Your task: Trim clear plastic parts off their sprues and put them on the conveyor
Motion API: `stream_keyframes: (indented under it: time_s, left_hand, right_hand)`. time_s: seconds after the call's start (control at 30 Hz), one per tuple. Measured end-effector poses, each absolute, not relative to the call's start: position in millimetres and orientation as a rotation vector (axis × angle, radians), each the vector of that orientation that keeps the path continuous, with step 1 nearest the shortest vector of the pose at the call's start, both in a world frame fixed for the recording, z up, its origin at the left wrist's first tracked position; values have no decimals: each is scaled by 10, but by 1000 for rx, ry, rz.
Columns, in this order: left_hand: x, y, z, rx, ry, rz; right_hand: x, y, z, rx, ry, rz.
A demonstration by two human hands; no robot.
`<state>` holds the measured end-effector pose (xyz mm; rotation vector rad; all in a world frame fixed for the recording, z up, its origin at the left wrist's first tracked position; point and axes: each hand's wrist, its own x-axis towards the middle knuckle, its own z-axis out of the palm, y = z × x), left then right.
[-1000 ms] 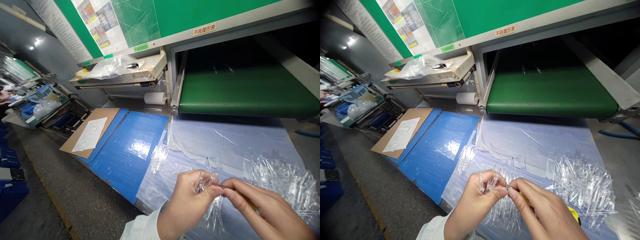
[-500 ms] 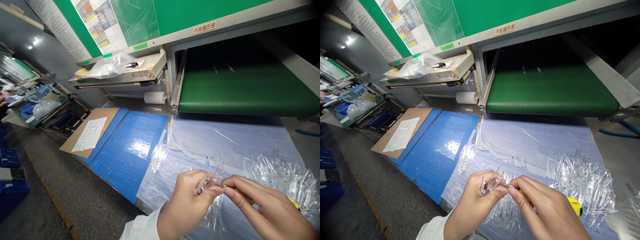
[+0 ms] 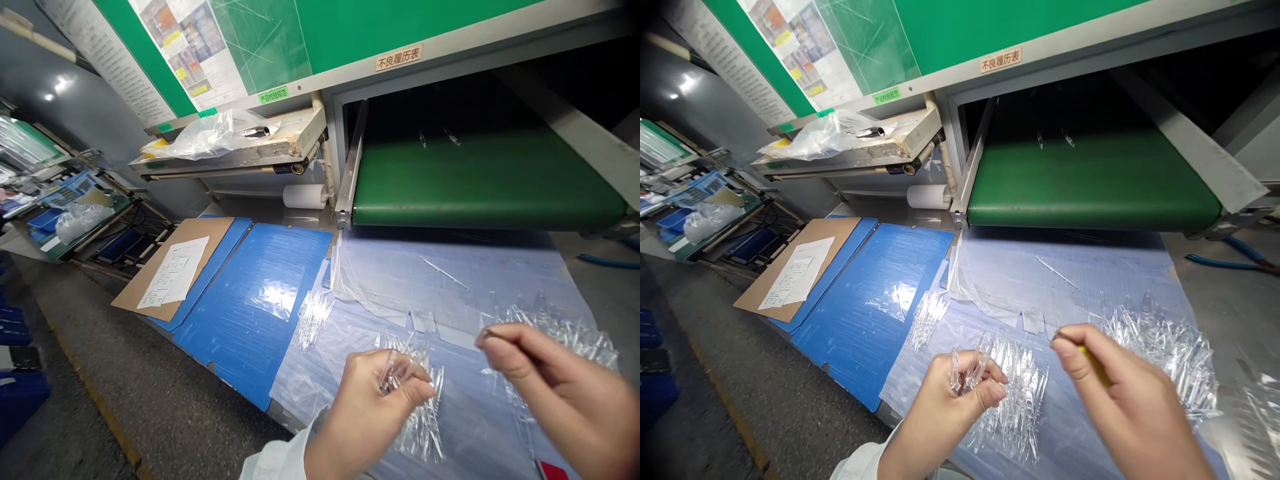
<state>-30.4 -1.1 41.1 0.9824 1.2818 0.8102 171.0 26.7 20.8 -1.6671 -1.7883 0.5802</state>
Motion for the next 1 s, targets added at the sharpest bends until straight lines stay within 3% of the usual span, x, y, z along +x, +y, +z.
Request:
stream_keyframes:
  time_s: [0.13, 0.33, 0.53, 1.0]
  left_hand:
    - [-294, 8, 394, 1008, 1271, 804]
    - [-331, -22, 329, 1031, 1303, 764]
    - [-368, -38, 322, 959, 1297, 808]
    - [-359, -52, 404, 1050, 1242, 833]
  right_hand:
    - [1450, 209, 156, -1532, -1978, 787]
    - [1400, 289, 175, -1669, -1844, 686]
    - [1334, 85, 239, -1378, -1895, 1208]
    - [1293, 6, 219, -1275, -2002, 1175]
